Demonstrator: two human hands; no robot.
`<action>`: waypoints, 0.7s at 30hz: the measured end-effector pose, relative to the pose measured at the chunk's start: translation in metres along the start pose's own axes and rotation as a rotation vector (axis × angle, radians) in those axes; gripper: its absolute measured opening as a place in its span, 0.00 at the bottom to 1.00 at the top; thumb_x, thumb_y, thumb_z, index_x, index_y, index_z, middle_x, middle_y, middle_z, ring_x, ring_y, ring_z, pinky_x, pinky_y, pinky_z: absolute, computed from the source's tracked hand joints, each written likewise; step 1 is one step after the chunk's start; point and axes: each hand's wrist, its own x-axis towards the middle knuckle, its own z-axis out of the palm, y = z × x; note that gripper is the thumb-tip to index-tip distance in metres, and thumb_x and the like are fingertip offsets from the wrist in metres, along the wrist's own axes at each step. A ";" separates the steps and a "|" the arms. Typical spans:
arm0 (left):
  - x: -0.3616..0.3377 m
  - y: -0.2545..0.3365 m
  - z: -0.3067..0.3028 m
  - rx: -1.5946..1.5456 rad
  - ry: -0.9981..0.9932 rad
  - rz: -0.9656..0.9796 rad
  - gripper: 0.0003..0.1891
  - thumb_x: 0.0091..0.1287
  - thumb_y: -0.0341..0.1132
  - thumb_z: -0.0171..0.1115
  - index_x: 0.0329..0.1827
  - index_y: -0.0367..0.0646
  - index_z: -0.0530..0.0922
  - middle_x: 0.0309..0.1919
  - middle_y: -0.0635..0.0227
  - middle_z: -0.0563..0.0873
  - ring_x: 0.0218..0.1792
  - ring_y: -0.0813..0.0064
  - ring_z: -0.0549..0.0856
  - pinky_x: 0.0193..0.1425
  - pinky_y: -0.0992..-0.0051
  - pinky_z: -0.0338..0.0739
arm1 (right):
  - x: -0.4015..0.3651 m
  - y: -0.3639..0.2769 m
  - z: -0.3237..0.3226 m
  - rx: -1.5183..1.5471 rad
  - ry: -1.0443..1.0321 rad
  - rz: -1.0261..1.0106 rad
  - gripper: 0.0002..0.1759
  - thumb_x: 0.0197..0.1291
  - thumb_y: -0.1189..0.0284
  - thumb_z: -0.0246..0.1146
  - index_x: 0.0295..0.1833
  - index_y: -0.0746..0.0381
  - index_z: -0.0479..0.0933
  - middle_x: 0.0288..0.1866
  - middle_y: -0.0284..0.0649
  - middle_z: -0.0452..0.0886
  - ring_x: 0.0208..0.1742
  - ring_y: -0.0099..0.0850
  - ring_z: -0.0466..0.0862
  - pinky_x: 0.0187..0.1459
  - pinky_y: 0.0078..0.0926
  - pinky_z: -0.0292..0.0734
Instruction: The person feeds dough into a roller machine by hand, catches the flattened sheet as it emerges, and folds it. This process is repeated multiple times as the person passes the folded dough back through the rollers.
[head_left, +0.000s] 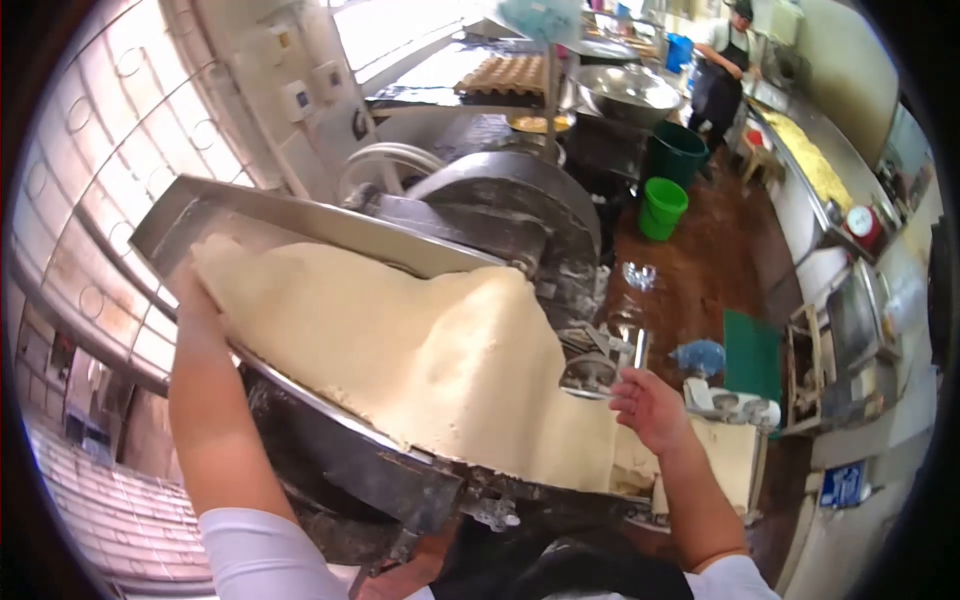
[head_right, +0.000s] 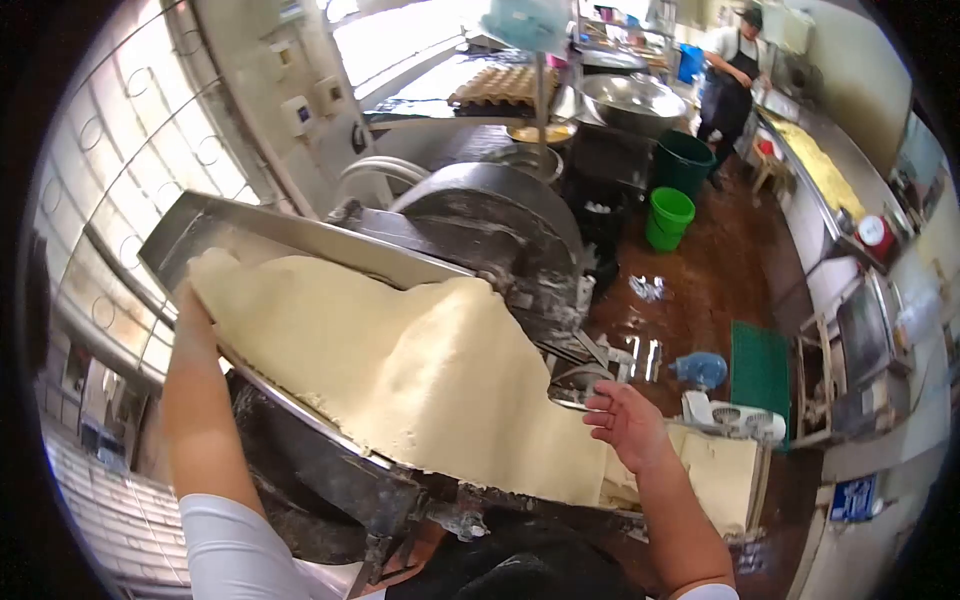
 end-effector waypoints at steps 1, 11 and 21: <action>-0.045 0.029 0.039 -0.103 0.075 -0.122 0.29 0.65 0.59 0.55 0.60 0.45 0.75 0.55 0.62 0.81 0.55 0.63 0.81 0.55 0.62 0.78 | -0.007 0.005 -0.015 0.010 0.013 -0.028 0.18 0.65 0.57 0.58 0.52 0.58 0.75 0.40 0.36 0.83 0.37 0.29 0.83 0.36 0.27 0.77; 0.063 0.115 -0.068 0.868 0.054 -0.129 0.26 0.65 0.42 0.59 0.64 0.40 0.70 0.55 0.57 0.79 0.53 0.59 0.77 0.58 0.60 0.70 | -0.081 -0.004 -0.244 -0.832 0.961 -0.413 0.22 0.59 0.60 0.65 0.52 0.65 0.75 0.44 0.43 0.83 0.45 0.33 0.83 0.45 0.29 0.77; -0.301 0.140 0.204 0.550 -0.370 0.387 0.27 0.65 0.46 0.60 0.60 0.33 0.73 0.55 0.54 0.79 0.54 0.60 0.79 0.60 0.62 0.72 | -0.125 0.032 -0.369 -1.281 1.119 0.199 0.30 0.45 0.55 0.71 0.51 0.61 0.78 0.50 0.48 0.82 0.52 0.46 0.82 0.52 0.43 0.76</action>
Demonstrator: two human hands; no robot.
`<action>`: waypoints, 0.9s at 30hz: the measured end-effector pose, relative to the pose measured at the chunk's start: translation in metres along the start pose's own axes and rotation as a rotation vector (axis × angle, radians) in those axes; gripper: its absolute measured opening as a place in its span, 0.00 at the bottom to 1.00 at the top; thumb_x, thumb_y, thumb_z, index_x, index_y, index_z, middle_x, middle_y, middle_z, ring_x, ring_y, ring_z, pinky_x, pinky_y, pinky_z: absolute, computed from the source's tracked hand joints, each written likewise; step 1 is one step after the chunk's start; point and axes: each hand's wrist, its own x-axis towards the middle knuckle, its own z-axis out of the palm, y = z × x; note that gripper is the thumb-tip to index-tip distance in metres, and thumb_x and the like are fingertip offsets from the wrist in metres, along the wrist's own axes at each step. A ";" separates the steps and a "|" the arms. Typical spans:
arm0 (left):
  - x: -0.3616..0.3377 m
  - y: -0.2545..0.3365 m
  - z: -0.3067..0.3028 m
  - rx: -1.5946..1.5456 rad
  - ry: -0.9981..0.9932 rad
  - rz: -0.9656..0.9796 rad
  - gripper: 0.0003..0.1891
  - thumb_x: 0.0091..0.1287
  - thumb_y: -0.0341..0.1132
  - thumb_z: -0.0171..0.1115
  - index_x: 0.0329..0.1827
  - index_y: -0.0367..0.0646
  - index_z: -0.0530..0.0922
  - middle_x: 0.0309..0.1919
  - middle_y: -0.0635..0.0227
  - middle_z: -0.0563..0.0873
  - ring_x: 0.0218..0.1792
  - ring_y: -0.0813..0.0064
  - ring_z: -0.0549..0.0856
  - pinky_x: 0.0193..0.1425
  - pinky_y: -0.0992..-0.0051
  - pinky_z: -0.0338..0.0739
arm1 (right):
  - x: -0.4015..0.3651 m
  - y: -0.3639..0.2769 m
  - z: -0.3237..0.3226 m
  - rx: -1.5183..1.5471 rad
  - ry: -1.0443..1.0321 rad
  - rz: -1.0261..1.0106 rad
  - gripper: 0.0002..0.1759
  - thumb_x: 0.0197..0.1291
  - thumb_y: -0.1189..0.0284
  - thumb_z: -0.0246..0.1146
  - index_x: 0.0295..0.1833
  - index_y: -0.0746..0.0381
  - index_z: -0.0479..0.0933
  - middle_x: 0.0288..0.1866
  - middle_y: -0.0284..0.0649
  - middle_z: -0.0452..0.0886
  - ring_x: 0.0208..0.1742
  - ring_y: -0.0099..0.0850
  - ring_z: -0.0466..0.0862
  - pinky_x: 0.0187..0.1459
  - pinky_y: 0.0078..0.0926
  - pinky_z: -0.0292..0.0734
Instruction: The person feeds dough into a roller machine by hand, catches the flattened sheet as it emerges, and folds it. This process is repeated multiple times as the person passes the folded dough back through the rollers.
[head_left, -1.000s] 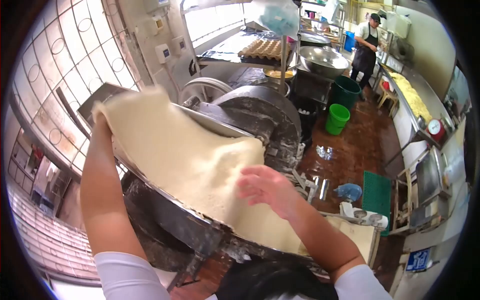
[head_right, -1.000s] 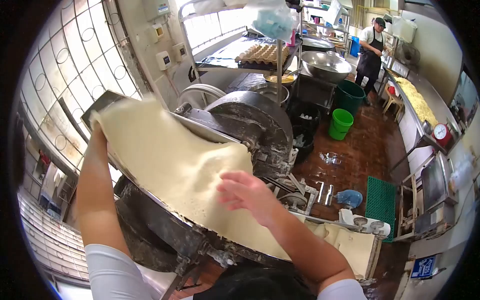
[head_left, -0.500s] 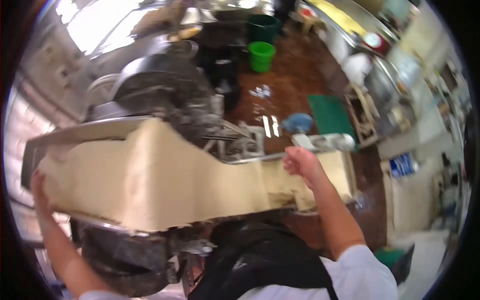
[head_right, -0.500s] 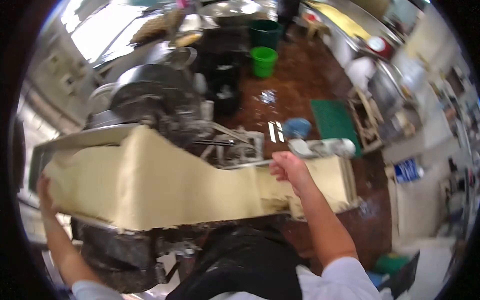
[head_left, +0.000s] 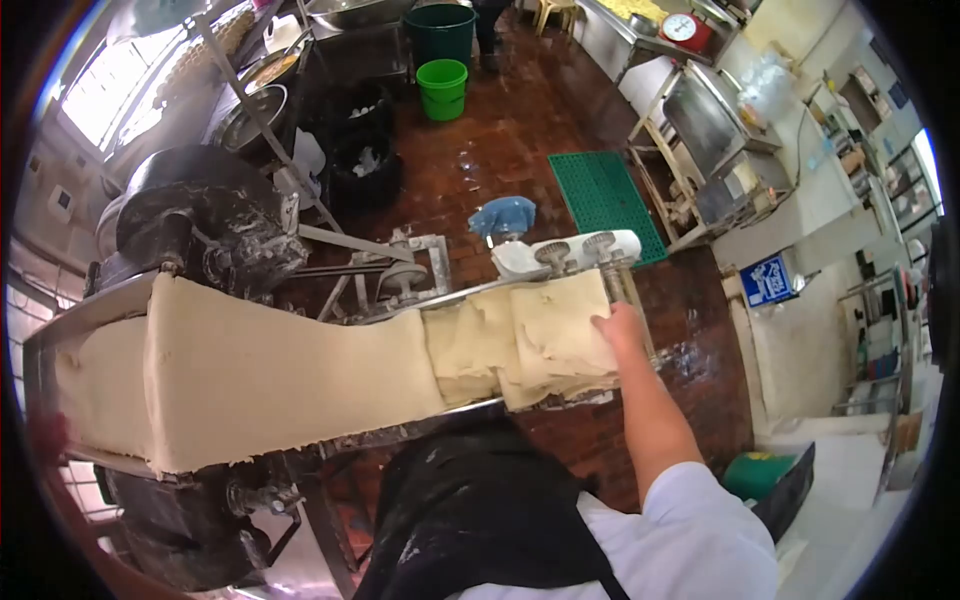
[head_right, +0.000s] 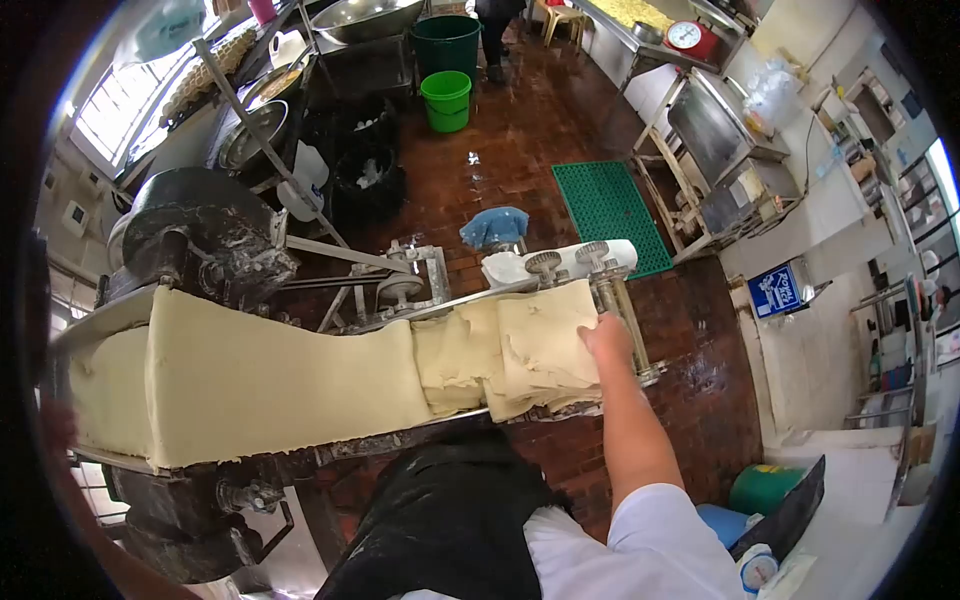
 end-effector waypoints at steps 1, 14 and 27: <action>-0.026 -0.025 -0.001 0.123 -0.018 -0.078 0.30 0.65 0.54 0.57 0.59 0.36 0.74 0.55 0.60 0.79 0.56 0.63 0.77 0.65 0.62 0.68 | 0.003 0.002 -0.002 0.002 0.001 -0.005 0.30 0.45 0.55 0.71 0.51 0.61 0.78 0.50 0.48 0.82 0.52 0.46 0.82 0.52 0.43 0.76; -0.175 -0.103 0.454 -1.166 -0.785 -1.461 0.34 0.71 0.59 0.47 0.70 0.40 0.64 0.61 0.57 0.77 0.62 0.58 0.75 0.61 0.60 0.72 | -0.117 -0.171 0.015 1.150 -0.569 -0.517 0.12 0.49 0.76 0.71 0.39 0.61 0.77 0.33 0.30 0.80 0.32 0.22 0.79 0.35 0.22 0.76; -0.075 0.008 0.434 -0.467 -0.427 -0.343 0.15 0.61 0.26 0.65 0.50 0.34 0.79 0.41 0.63 0.87 0.42 0.76 0.84 0.48 0.75 0.78 | 0.020 0.021 0.025 0.163 -0.167 -0.130 0.31 0.42 0.56 0.73 0.49 0.64 0.75 0.45 0.50 0.83 0.48 0.48 0.82 0.51 0.42 0.76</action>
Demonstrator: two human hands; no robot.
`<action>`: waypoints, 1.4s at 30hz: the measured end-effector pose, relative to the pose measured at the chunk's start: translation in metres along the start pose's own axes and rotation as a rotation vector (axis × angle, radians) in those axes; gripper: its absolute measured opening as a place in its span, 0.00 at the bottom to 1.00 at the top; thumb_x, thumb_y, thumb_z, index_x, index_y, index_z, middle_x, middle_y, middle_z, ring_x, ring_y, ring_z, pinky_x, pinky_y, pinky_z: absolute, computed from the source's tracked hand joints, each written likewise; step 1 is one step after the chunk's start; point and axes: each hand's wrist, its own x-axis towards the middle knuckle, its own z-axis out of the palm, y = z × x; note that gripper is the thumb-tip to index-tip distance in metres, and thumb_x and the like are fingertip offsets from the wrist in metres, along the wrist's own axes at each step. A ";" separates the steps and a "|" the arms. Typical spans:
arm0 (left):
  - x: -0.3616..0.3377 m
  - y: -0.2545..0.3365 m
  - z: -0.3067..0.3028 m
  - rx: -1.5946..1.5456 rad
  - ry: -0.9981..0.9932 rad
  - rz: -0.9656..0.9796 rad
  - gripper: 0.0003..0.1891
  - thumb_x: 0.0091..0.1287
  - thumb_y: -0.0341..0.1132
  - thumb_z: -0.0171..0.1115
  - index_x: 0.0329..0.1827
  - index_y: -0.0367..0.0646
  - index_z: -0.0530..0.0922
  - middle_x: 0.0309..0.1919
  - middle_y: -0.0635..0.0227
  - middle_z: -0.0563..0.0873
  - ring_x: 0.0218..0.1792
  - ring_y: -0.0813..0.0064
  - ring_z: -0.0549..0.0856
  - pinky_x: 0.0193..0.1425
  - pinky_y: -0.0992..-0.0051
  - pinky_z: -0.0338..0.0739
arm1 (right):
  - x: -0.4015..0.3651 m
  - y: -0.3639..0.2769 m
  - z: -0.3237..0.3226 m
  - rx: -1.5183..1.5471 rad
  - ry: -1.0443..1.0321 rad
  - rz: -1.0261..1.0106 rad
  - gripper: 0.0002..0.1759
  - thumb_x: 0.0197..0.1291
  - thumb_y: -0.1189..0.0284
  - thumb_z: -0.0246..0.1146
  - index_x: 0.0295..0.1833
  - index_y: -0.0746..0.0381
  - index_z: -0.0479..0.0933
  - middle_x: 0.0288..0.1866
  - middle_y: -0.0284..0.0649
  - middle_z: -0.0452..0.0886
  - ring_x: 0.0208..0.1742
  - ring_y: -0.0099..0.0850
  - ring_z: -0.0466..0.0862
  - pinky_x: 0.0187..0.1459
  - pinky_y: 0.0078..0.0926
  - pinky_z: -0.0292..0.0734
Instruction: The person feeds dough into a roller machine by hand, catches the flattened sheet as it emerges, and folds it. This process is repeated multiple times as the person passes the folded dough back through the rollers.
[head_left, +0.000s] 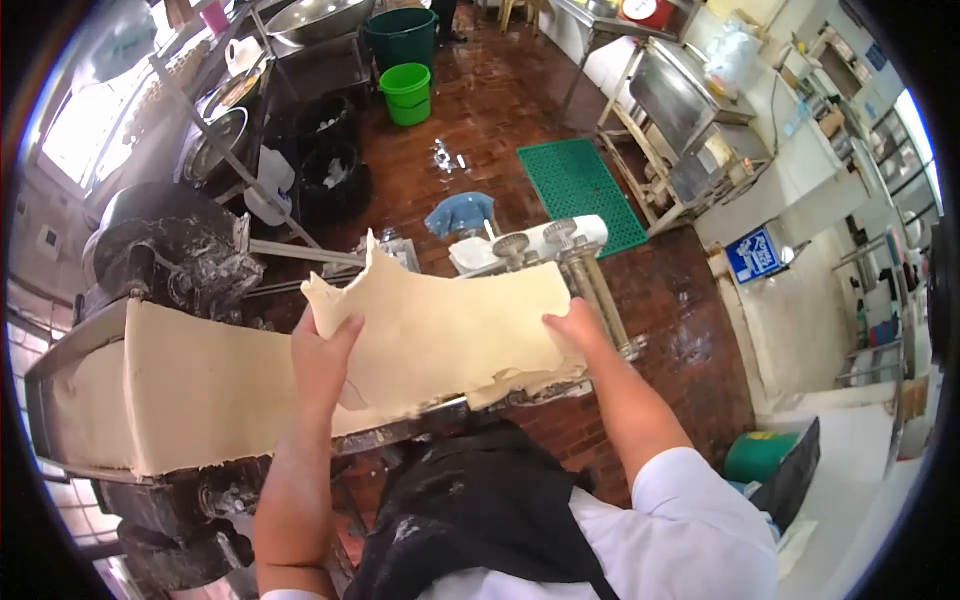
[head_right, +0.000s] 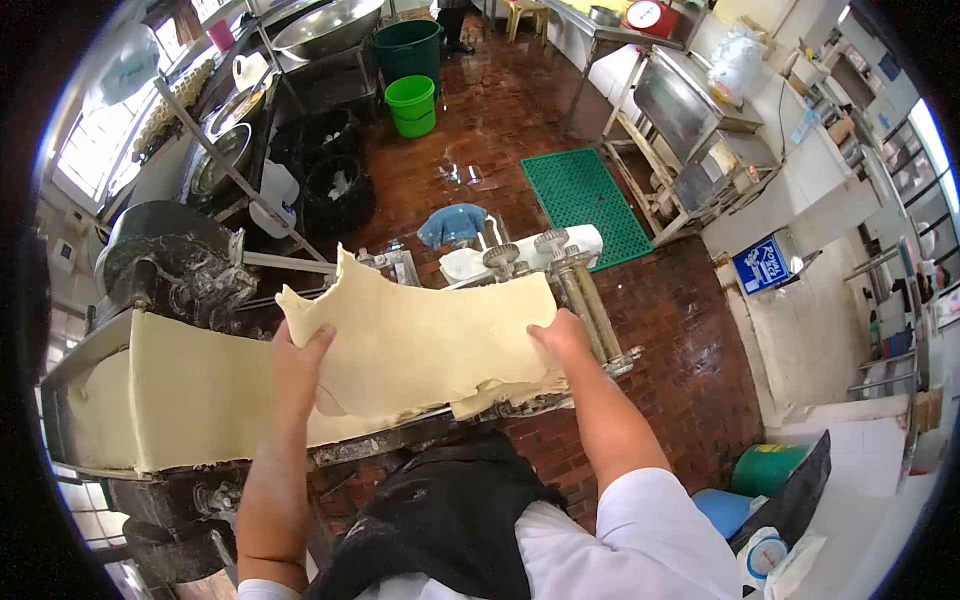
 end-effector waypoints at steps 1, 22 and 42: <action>-0.003 0.019 -0.003 0.062 -0.007 -0.022 0.14 0.61 0.27 0.66 0.50 0.35 0.79 0.41 0.63 0.87 0.42 0.76 0.84 0.47 0.75 0.78 | -0.008 -0.006 -0.003 0.019 0.062 0.009 0.29 0.44 0.57 0.72 0.48 0.63 0.76 0.45 0.50 0.83 0.48 0.48 0.82 0.51 0.42 0.76; -0.038 0.348 -0.308 0.654 0.674 0.539 0.38 0.61 0.38 0.69 0.69 0.30 0.60 0.58 0.44 0.77 0.51 0.51 0.81 0.55 0.56 0.80 | -0.167 -0.341 -0.178 1.576 -0.902 -0.439 0.16 0.60 0.66 0.61 0.49 0.67 0.78 0.43 0.43 0.85 0.40 0.34 0.86 0.45 0.31 0.82; -0.008 0.207 -0.698 1.386 0.959 0.319 0.46 0.60 0.55 0.66 0.69 0.26 0.59 0.66 0.37 0.67 0.69 0.53 0.67 0.72 0.68 0.62 | -0.246 -0.478 -0.017 0.580 -0.810 -0.539 0.19 0.61 0.68 0.63 0.55 0.63 0.70 0.34 0.36 0.80 0.28 0.29 0.85 0.27 0.23 0.81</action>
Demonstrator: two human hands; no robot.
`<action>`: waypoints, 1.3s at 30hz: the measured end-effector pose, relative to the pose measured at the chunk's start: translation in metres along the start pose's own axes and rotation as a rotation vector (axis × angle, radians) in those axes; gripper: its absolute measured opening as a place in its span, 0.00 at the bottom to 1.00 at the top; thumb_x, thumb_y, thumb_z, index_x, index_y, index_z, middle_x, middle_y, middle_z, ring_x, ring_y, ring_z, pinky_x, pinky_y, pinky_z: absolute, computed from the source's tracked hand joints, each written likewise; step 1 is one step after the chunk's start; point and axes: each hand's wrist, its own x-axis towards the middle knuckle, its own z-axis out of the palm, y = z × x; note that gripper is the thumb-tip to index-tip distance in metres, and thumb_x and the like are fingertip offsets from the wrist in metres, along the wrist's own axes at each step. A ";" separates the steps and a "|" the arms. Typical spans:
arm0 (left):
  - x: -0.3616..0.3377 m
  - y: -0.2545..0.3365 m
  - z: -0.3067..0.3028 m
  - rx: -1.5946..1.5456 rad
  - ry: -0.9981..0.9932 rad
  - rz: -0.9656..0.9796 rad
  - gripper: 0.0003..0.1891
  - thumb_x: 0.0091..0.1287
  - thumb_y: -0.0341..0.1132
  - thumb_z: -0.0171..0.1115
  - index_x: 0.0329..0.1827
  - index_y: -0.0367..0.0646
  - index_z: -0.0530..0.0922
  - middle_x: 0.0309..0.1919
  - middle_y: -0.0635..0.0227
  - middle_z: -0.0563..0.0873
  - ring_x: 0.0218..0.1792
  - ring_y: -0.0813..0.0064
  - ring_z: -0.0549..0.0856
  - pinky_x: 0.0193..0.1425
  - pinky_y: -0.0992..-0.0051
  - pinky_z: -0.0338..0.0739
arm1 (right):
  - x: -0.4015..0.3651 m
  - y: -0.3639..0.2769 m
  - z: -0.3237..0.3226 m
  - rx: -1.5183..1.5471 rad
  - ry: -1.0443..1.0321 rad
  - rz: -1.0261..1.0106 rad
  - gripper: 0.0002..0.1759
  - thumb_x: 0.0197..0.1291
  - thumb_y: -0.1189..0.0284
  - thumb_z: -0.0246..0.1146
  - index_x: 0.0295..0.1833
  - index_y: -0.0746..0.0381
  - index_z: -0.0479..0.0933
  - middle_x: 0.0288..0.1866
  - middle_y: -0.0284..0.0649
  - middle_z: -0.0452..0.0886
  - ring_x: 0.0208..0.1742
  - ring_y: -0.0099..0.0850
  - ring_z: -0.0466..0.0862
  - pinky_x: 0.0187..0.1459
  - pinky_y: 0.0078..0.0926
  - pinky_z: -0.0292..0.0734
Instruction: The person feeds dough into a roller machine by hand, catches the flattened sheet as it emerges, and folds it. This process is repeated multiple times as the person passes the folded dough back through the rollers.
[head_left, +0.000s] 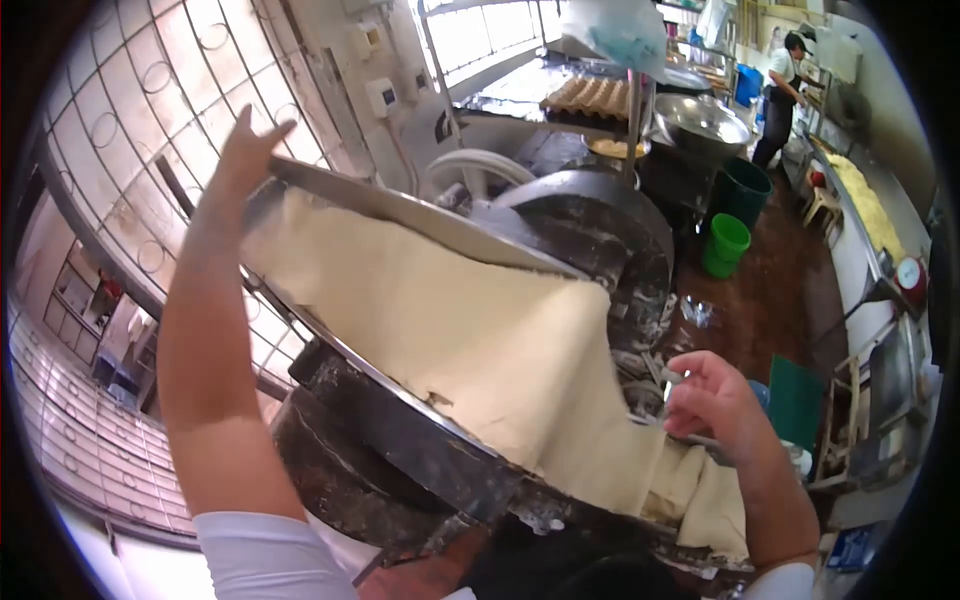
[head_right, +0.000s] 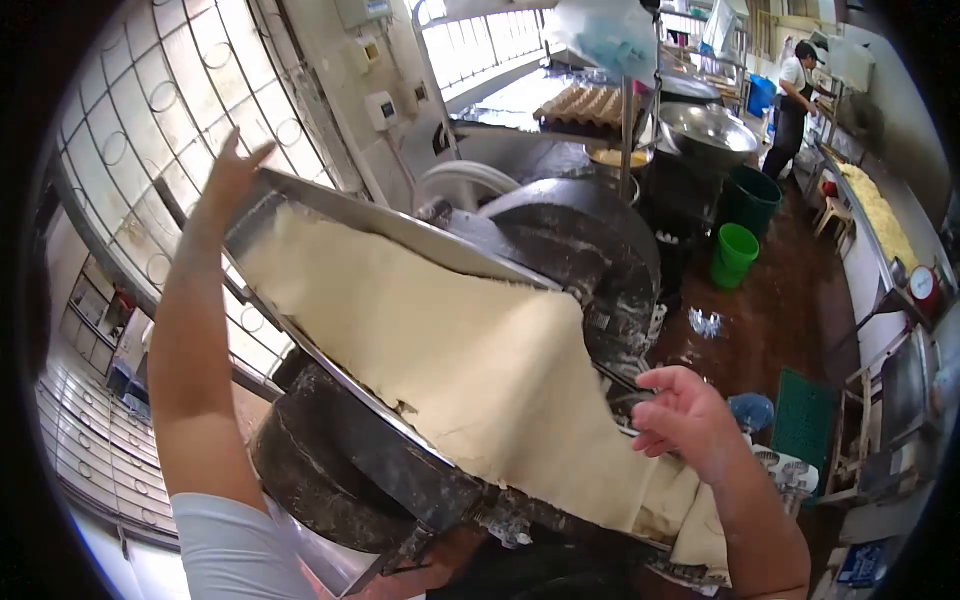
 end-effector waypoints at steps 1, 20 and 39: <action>-0.020 0.053 -0.033 -0.206 0.019 -0.125 0.45 0.61 0.55 0.65 0.69 0.28 0.60 0.66 0.40 0.68 0.69 0.54 0.68 0.72 0.68 0.62 | 0.003 0.011 -0.011 0.065 0.026 0.058 0.18 0.61 0.67 0.63 0.53 0.63 0.71 0.32 0.36 0.80 0.27 0.29 0.84 0.27 0.23 0.81; -0.535 0.313 -0.050 -1.389 -1.130 -0.975 0.35 0.58 0.27 0.68 0.68 0.34 0.63 0.61 0.55 0.74 0.63 0.64 0.73 0.66 0.65 0.69 | 0.075 0.377 -0.121 -0.108 0.239 0.597 0.15 0.60 0.61 0.63 0.43 0.61 0.77 0.24 0.40 0.78 0.19 0.31 0.79 0.23 0.28 0.76; -0.502 0.435 0.123 -1.267 -0.507 -1.349 0.22 0.69 0.43 0.59 0.62 0.42 0.71 0.51 0.66 0.81 0.49 0.69 0.82 0.47 0.65 0.80 | 0.031 0.299 -0.063 0.315 0.342 0.283 0.15 0.51 0.74 0.68 0.41 0.64 0.71 0.31 0.40 0.78 0.30 0.30 0.81 0.27 0.29 0.78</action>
